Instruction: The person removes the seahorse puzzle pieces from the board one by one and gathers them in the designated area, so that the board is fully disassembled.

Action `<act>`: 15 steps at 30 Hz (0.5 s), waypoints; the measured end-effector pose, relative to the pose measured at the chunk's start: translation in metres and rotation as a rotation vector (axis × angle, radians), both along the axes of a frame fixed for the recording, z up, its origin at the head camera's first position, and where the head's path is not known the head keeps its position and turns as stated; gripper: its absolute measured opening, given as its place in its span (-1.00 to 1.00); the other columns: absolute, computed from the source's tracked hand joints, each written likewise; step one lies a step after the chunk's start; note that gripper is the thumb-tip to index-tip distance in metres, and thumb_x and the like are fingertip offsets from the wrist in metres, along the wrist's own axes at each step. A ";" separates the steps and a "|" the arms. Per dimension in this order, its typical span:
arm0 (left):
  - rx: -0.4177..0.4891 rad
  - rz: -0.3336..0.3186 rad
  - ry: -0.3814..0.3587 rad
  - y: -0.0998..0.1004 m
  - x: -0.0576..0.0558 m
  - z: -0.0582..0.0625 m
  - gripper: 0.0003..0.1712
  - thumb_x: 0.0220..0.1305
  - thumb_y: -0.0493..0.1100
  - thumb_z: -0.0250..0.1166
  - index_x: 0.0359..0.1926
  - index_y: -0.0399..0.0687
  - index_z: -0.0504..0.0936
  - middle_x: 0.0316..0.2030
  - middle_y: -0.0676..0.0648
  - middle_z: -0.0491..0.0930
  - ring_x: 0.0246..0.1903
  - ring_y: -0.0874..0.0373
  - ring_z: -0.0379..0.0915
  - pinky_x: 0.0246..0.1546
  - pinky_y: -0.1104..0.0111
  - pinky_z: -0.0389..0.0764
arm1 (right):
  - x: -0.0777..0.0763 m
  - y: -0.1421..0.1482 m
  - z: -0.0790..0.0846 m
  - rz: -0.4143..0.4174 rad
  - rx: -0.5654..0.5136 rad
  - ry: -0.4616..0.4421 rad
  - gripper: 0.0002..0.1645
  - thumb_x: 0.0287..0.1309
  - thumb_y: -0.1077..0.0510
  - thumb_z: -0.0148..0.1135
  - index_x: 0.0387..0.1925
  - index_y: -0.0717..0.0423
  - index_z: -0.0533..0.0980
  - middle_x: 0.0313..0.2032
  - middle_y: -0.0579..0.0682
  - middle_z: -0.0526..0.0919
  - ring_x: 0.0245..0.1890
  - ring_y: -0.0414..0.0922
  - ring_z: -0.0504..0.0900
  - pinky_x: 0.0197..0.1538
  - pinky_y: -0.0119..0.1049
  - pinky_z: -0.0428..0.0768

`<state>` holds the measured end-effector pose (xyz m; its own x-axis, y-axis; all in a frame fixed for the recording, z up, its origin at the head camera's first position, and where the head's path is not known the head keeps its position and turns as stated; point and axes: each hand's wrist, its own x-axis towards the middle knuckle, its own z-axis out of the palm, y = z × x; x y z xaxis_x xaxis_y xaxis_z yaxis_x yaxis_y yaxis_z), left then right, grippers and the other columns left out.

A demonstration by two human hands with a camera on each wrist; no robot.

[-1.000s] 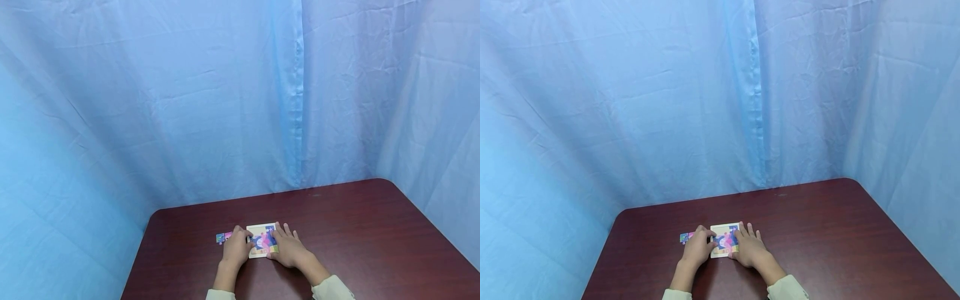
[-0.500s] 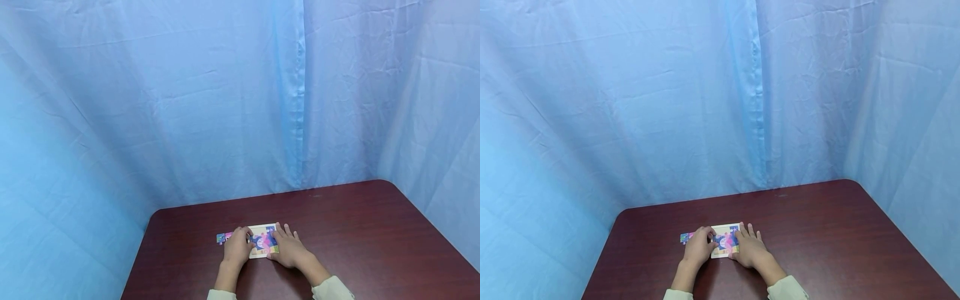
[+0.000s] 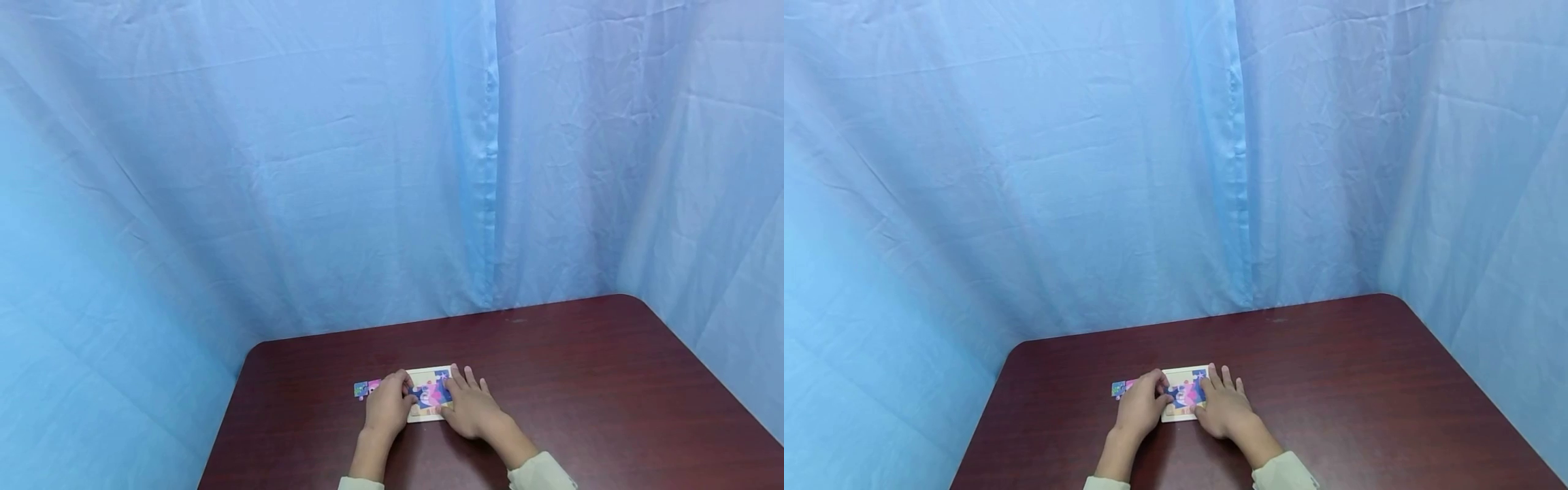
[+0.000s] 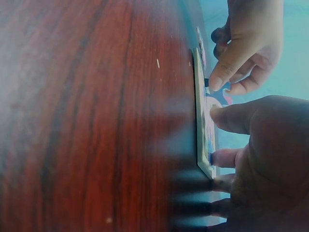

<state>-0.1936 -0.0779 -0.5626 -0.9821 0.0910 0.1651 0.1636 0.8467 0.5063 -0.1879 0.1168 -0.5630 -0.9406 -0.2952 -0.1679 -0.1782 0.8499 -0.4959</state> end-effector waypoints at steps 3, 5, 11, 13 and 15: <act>0.009 0.005 -0.005 -0.002 0.000 0.000 -0.75 0.22 -0.21 0.55 -0.32 0.05 0.58 -0.49 0.15 0.48 -0.51 0.34 0.33 -0.47 0.37 0.34 | 0.000 0.000 0.000 -0.005 -0.001 -0.004 -0.23 0.44 -0.06 0.23 0.49 0.29 0.33 0.64 0.37 0.07 0.66 0.42 -0.05 0.58 0.47 -0.04; 0.015 0.008 -0.005 -0.003 0.000 0.000 -0.76 0.24 -0.20 0.54 -0.32 0.06 0.57 -0.48 0.16 0.50 -0.51 0.34 0.34 -0.47 0.37 0.35 | -0.001 0.000 0.000 -0.009 -0.007 -0.003 -0.23 0.43 -0.05 0.25 0.48 0.29 0.34 0.64 0.37 0.08 0.66 0.42 -0.05 0.58 0.47 -0.05; 0.044 0.012 -0.003 -0.006 0.000 -0.001 -0.78 0.28 -0.18 0.51 -0.32 0.10 0.58 -0.45 0.17 0.54 -0.48 0.35 0.39 -0.44 0.37 0.37 | 0.000 0.000 0.001 -0.018 0.006 0.003 -0.22 0.41 -0.07 0.28 0.47 0.27 0.36 0.64 0.35 0.09 0.66 0.40 -0.03 0.58 0.46 -0.03; 0.060 0.015 0.001 -0.007 0.000 -0.001 -0.81 0.30 -0.17 0.50 -0.30 0.09 0.60 -0.44 0.17 0.56 -0.46 0.35 0.40 -0.43 0.38 0.38 | -0.001 0.000 0.001 -0.019 0.013 -0.001 -0.20 0.40 -0.10 0.29 0.48 0.26 0.36 0.64 0.34 0.09 0.67 0.39 -0.03 0.58 0.45 -0.03; 0.071 0.023 0.012 -0.008 0.001 0.000 -0.83 0.30 -0.17 0.50 -0.28 0.09 0.63 -0.42 0.16 0.57 -0.44 0.35 0.43 -0.41 0.38 0.40 | -0.001 -0.001 0.001 -0.018 0.017 -0.005 -0.18 0.39 -0.11 0.31 0.48 0.25 0.36 0.64 0.34 0.09 0.67 0.39 -0.04 0.59 0.45 -0.03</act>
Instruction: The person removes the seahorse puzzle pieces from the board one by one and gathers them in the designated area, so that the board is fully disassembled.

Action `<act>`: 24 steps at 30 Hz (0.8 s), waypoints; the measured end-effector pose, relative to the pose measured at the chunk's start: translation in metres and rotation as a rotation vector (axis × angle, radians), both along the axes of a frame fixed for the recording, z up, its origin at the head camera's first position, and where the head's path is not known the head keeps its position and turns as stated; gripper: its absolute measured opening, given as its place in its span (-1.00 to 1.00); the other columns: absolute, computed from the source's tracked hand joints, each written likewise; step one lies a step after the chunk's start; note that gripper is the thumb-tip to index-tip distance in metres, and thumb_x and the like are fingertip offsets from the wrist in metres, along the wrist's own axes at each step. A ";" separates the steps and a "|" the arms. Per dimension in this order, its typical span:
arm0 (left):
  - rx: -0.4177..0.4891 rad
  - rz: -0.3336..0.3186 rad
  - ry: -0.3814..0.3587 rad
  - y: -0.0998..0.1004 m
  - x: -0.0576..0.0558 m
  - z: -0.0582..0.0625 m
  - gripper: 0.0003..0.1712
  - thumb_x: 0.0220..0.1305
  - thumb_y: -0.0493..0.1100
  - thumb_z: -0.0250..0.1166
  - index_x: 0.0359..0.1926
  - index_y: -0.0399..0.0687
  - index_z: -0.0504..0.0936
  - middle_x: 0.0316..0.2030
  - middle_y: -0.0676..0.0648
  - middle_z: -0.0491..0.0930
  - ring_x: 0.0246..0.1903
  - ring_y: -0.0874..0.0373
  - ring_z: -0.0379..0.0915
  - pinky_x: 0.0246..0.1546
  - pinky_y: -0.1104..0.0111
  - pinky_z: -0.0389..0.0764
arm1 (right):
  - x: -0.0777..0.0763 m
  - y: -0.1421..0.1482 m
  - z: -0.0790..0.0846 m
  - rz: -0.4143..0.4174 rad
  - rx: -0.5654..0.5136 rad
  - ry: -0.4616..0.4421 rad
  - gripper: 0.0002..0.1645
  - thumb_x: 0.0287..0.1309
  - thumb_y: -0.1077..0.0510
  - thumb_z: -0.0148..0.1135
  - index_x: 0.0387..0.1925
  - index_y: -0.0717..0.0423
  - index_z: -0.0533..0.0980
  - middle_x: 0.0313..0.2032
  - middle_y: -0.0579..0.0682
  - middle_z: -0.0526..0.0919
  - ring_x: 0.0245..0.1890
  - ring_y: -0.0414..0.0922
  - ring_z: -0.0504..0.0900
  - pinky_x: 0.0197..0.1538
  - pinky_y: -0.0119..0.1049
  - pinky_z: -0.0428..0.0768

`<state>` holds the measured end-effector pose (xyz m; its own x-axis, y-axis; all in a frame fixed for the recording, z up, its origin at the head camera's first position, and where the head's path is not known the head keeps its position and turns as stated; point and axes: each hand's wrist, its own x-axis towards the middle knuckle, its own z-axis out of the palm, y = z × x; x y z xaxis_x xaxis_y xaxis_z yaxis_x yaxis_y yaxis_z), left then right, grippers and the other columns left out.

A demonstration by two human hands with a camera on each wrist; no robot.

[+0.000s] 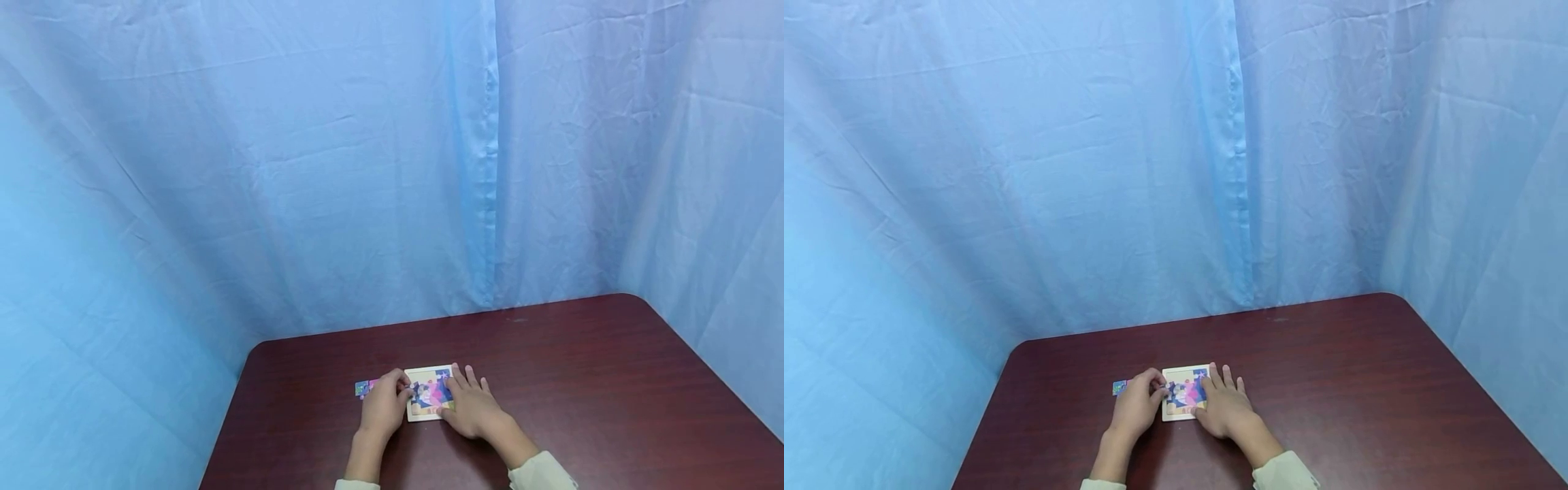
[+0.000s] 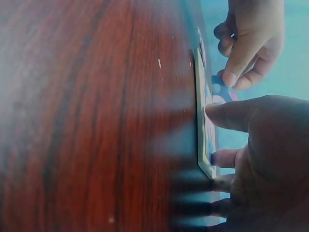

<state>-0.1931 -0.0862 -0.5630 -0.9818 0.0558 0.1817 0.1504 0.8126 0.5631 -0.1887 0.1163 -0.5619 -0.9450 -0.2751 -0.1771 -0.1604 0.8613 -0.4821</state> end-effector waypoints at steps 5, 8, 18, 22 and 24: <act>-0.006 0.022 0.016 -0.005 0.003 0.003 -0.88 0.31 -0.18 0.49 -0.27 0.11 0.68 -0.39 0.16 0.59 -0.40 0.36 0.46 -0.38 0.37 0.44 | 0.001 -0.001 -0.001 0.001 0.002 -0.004 -0.18 0.38 -0.12 0.31 0.48 0.24 0.35 0.64 0.34 0.08 0.67 0.38 -0.04 0.59 0.45 -0.03; -0.011 0.026 0.008 -0.009 0.005 0.004 -0.92 0.33 -0.18 0.47 -0.24 0.09 0.71 -0.38 0.16 0.60 -0.39 0.35 0.47 -0.37 0.36 0.45 | 0.001 -0.002 -0.002 0.000 -0.001 -0.002 -0.21 0.41 -0.08 0.29 0.48 0.24 0.35 0.64 0.34 0.08 0.67 0.39 -0.04 0.59 0.45 -0.04; -0.030 0.065 0.022 -0.026 0.011 0.015 -0.95 0.35 -0.17 0.45 -0.19 0.07 0.78 -0.31 0.13 0.68 -0.35 0.30 0.55 -0.29 0.24 0.60 | 0.001 -0.003 -0.005 -0.011 -0.061 0.017 -0.22 0.42 0.00 0.27 0.50 0.29 0.31 0.64 0.37 0.05 0.66 0.43 -0.09 0.57 0.50 -0.13; -0.019 0.086 0.006 -0.036 0.014 0.019 -0.91 0.35 -0.19 0.46 -0.14 0.03 0.81 -0.29 0.10 0.71 -0.32 0.27 0.61 -0.26 0.22 0.62 | 0.002 -0.003 -0.005 -0.017 -0.057 0.010 -0.22 0.43 0.00 0.26 0.51 0.29 0.30 0.65 0.36 0.04 0.67 0.42 -0.10 0.57 0.50 -0.14; -0.010 0.095 -0.001 -0.041 0.016 0.020 -0.88 0.34 -0.20 0.46 -0.12 0.01 0.81 -0.27 0.09 0.73 -0.29 0.25 0.65 -0.30 0.24 0.61 | 0.002 -0.003 -0.002 -0.019 -0.046 0.001 -0.23 0.44 0.00 0.27 0.50 0.27 0.31 0.65 0.35 0.04 0.67 0.41 -0.09 0.58 0.49 -0.13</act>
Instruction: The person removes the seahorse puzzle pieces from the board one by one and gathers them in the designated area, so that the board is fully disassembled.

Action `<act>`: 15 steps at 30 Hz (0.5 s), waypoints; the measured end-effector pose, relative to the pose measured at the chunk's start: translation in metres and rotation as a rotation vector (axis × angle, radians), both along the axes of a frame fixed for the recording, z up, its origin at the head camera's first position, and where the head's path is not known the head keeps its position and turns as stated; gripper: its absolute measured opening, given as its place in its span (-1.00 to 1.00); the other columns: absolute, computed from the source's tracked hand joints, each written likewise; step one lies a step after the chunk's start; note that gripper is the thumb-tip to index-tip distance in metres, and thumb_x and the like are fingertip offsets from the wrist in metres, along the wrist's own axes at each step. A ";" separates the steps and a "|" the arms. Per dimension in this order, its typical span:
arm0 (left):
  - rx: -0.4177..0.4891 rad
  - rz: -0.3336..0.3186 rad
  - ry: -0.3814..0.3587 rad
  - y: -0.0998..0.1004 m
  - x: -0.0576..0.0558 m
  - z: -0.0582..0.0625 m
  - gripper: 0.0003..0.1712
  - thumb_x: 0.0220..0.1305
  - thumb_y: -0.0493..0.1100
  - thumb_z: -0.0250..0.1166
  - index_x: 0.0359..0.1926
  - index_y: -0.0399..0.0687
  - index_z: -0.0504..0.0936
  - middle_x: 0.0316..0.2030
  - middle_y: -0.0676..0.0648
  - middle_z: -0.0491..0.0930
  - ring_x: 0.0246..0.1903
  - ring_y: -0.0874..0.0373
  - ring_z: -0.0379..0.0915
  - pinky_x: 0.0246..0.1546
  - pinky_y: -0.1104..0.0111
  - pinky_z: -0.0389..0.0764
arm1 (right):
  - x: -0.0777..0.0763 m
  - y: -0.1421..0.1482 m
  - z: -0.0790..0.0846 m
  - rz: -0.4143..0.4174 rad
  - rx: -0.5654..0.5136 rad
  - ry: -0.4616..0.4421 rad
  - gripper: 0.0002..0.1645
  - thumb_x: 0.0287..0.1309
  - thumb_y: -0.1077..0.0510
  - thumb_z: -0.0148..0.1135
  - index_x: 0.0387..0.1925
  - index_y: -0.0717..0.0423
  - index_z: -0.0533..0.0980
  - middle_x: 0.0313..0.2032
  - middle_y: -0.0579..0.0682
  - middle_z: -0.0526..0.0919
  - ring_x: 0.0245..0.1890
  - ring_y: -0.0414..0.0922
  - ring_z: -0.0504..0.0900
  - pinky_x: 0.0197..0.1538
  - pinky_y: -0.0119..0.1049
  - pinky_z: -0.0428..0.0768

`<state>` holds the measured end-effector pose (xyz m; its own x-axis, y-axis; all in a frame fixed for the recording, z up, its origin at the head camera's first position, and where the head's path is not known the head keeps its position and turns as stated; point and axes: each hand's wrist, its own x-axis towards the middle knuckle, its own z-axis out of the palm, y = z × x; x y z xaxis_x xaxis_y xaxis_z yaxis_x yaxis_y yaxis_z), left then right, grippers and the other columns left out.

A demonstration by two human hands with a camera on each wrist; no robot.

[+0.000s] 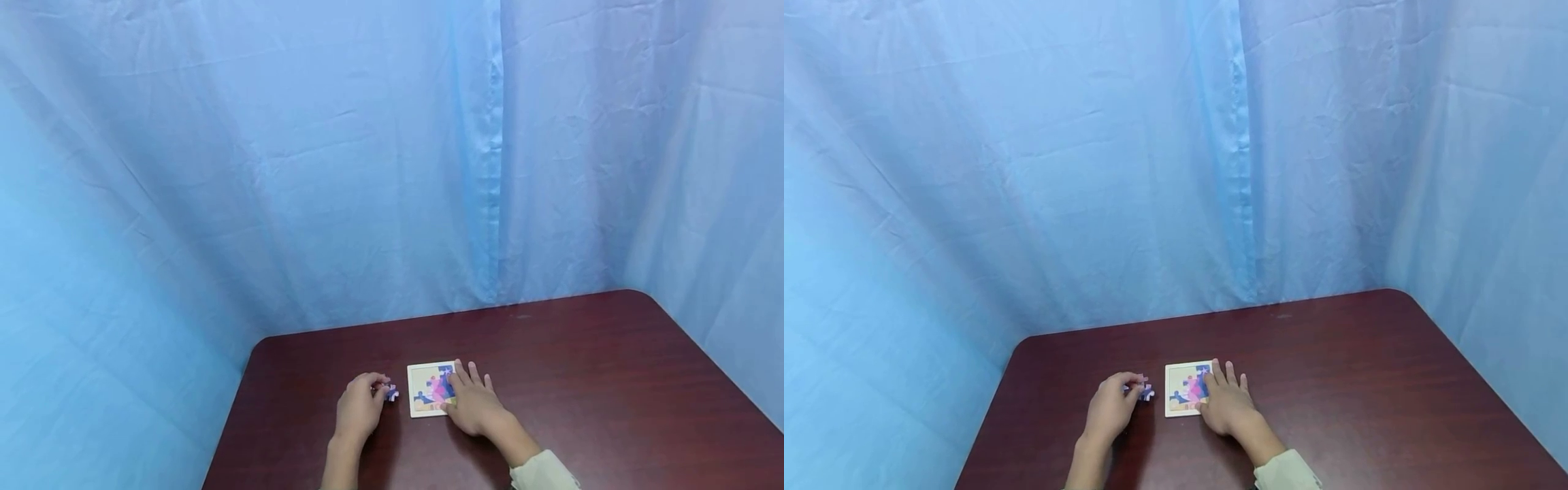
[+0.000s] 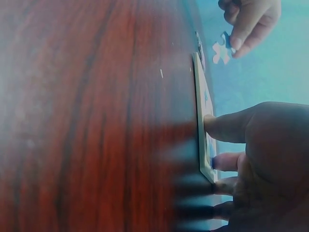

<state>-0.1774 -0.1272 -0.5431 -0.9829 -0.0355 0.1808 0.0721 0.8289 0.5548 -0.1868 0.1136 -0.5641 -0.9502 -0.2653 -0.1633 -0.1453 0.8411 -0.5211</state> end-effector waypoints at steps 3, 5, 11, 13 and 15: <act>0.005 0.022 -0.005 -0.007 0.002 0.001 -0.87 0.34 -0.20 0.46 -0.11 0.00 0.81 -0.25 0.07 0.75 -0.25 0.21 0.68 -0.28 0.21 0.63 | 0.000 0.000 0.003 0.002 0.014 -0.002 -0.27 0.44 0.02 0.28 0.49 0.25 0.34 0.65 0.33 0.05 0.67 0.40 -0.07 0.58 0.49 -0.10; 0.002 0.040 -0.013 -0.011 0.003 0.001 -0.87 0.34 -0.19 0.46 -0.11 0.01 0.81 -0.26 0.08 0.74 -0.25 0.21 0.68 -0.28 0.20 0.63 | -0.001 0.000 0.005 0.004 0.025 0.000 -0.30 0.45 0.03 0.27 0.48 0.23 0.35 0.65 0.32 0.06 0.67 0.39 -0.06 0.58 0.48 -0.08; 0.021 0.088 -0.055 -0.021 0.006 -0.001 -0.88 0.35 -0.19 0.45 -0.11 0.01 0.81 -0.33 0.11 0.68 -0.36 0.29 0.53 -0.34 0.26 0.54 | -0.001 0.000 0.003 0.001 0.038 0.024 -0.36 0.46 0.08 0.26 0.45 0.21 0.39 0.64 0.32 0.10 0.66 0.40 -0.02 0.56 0.50 -0.03; 0.027 0.109 -0.067 -0.024 0.007 -0.002 -0.90 0.35 -0.19 0.45 -0.13 0.02 0.81 -0.35 0.11 0.67 -0.38 0.28 0.52 -0.33 0.24 0.54 | -0.001 0.000 0.003 -0.001 0.033 0.025 -0.37 0.45 0.08 0.27 0.44 0.20 0.39 0.64 0.33 0.11 0.66 0.41 -0.01 0.56 0.50 -0.04; 0.019 0.124 -0.072 -0.027 0.007 -0.004 -0.90 0.34 -0.19 0.45 -0.14 0.02 0.81 -0.35 0.11 0.69 -0.37 0.27 0.55 -0.32 0.19 0.58 | -0.001 0.000 0.002 -0.002 0.027 0.020 -0.37 0.45 0.09 0.26 0.44 0.21 0.39 0.64 0.33 0.10 0.66 0.40 -0.02 0.56 0.50 -0.04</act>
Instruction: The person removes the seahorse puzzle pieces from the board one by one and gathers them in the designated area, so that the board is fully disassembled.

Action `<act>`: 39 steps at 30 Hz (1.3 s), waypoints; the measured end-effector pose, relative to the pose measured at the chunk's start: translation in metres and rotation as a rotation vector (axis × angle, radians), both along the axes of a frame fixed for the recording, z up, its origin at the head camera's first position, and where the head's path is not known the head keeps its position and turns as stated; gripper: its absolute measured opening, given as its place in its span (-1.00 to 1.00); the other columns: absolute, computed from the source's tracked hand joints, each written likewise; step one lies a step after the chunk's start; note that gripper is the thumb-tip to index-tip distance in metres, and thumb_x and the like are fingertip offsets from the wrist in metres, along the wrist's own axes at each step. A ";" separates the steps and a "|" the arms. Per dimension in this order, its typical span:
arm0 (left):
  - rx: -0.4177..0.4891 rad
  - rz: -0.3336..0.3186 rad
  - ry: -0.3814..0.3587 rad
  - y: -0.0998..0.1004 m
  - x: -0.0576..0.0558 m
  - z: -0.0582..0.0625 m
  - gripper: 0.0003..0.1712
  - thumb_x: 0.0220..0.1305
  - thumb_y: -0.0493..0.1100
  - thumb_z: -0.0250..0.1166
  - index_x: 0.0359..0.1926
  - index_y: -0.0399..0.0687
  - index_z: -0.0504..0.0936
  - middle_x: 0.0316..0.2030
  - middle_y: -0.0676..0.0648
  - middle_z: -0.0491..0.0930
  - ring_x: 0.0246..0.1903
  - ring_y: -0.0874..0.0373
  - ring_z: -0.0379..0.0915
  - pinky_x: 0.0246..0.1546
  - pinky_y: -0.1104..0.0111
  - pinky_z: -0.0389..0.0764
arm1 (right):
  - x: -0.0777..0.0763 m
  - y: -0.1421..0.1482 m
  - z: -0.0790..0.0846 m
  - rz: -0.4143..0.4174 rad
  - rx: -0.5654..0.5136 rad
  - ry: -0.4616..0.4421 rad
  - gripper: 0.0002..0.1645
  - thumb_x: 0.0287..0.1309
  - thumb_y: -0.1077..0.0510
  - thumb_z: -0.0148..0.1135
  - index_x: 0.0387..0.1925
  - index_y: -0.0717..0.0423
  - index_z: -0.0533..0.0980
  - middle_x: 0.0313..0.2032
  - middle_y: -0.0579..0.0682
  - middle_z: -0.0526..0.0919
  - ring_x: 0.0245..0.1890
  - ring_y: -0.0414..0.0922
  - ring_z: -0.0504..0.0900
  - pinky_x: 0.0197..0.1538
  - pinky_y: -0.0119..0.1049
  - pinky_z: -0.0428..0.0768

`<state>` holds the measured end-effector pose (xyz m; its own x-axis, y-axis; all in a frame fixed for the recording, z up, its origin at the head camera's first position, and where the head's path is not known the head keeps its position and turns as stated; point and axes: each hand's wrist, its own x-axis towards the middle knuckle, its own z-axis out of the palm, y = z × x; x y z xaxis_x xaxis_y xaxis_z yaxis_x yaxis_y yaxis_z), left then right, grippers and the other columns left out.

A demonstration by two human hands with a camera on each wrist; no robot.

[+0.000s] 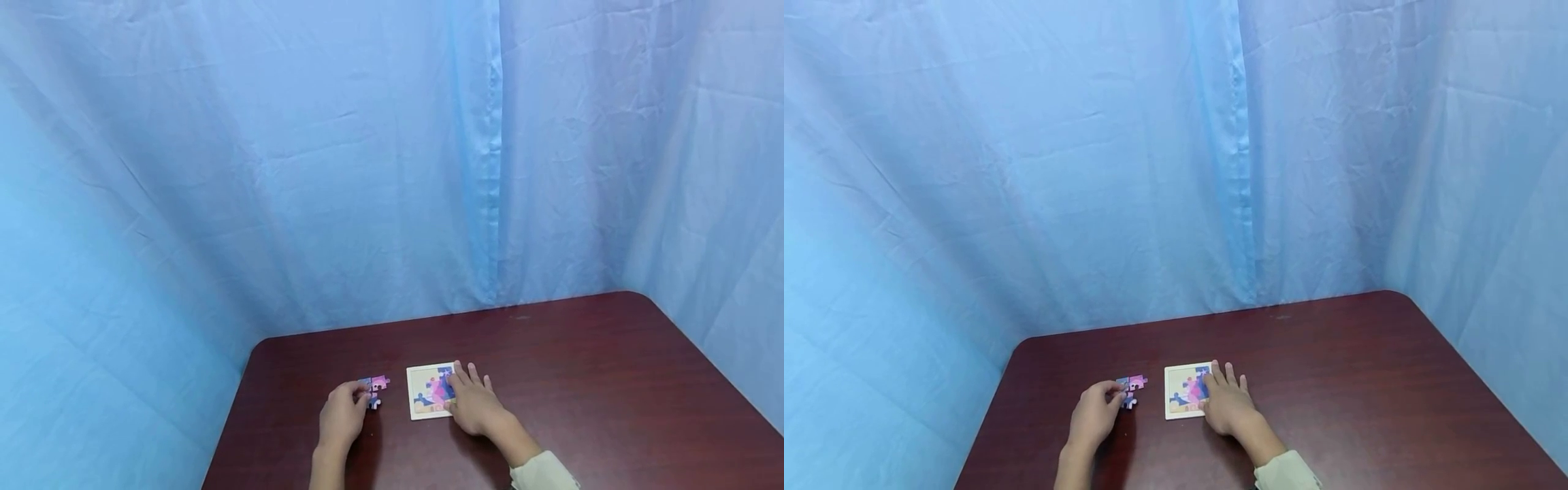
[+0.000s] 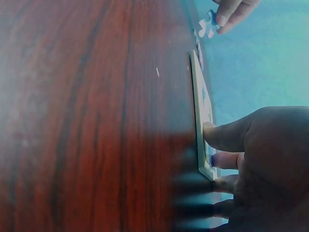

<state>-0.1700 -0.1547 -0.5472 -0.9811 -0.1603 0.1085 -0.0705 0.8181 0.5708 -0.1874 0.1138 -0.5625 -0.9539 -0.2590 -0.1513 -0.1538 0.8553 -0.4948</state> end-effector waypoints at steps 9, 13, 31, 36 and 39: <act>-0.080 0.067 -0.026 -0.005 -0.002 -0.006 -0.92 0.30 -0.17 0.48 -0.18 0.02 0.83 -0.38 0.08 0.74 -0.42 0.22 0.63 -0.35 0.12 0.60 | 0.000 0.000 -0.002 -0.012 -0.014 -0.008 -0.37 0.44 0.09 0.27 0.43 0.20 0.40 0.64 0.31 0.10 0.67 0.38 -0.03 0.57 0.49 -0.07; -0.112 0.088 -0.026 -0.003 -0.004 -0.009 -0.92 0.27 -0.16 0.51 -0.20 0.03 0.85 -0.34 0.03 0.80 -0.39 0.13 0.71 -0.33 0.06 0.64 | -0.001 0.001 -0.004 -0.014 -0.012 -0.001 -0.37 0.43 0.10 0.27 0.43 0.20 0.40 0.64 0.31 0.10 0.67 0.38 -0.03 0.57 0.49 -0.07; -0.118 0.140 -0.039 0.000 -0.006 -0.008 -0.90 0.29 -0.16 0.50 -0.18 -0.02 0.84 -0.38 0.03 0.77 -0.41 0.14 0.68 -0.33 0.04 0.63 | 0.000 0.002 -0.005 -0.009 -0.004 -0.006 -0.34 0.45 0.05 0.26 0.45 0.20 0.38 0.65 0.31 0.08 0.67 0.39 -0.04 0.57 0.49 -0.07; -0.101 0.143 -0.034 -0.001 -0.005 -0.009 -0.86 0.28 -0.13 0.51 -0.17 -0.04 0.84 -0.39 0.04 0.76 -0.39 0.12 0.69 -0.31 0.02 0.65 | 0.000 0.002 -0.004 -0.006 -0.007 -0.004 -0.35 0.45 0.05 0.26 0.45 0.20 0.38 0.65 0.31 0.08 0.67 0.39 -0.04 0.57 0.49 -0.06; -0.096 0.136 -0.032 0.000 -0.005 -0.009 -0.87 0.28 -0.12 0.51 -0.18 -0.03 0.83 -0.40 0.05 0.72 -0.42 0.16 0.63 -0.32 0.05 0.63 | 0.000 0.001 -0.004 -0.005 -0.007 -0.006 -0.35 0.45 0.05 0.27 0.45 0.20 0.39 0.65 0.32 0.09 0.67 0.39 -0.03 0.57 0.49 -0.06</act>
<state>-0.1750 -0.1543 -0.5566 -0.9544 -0.2819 0.0984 -0.2010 0.8504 0.4861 -0.1874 0.1152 -0.5669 -0.9545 -0.2549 -0.1548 -0.1463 0.8526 -0.5016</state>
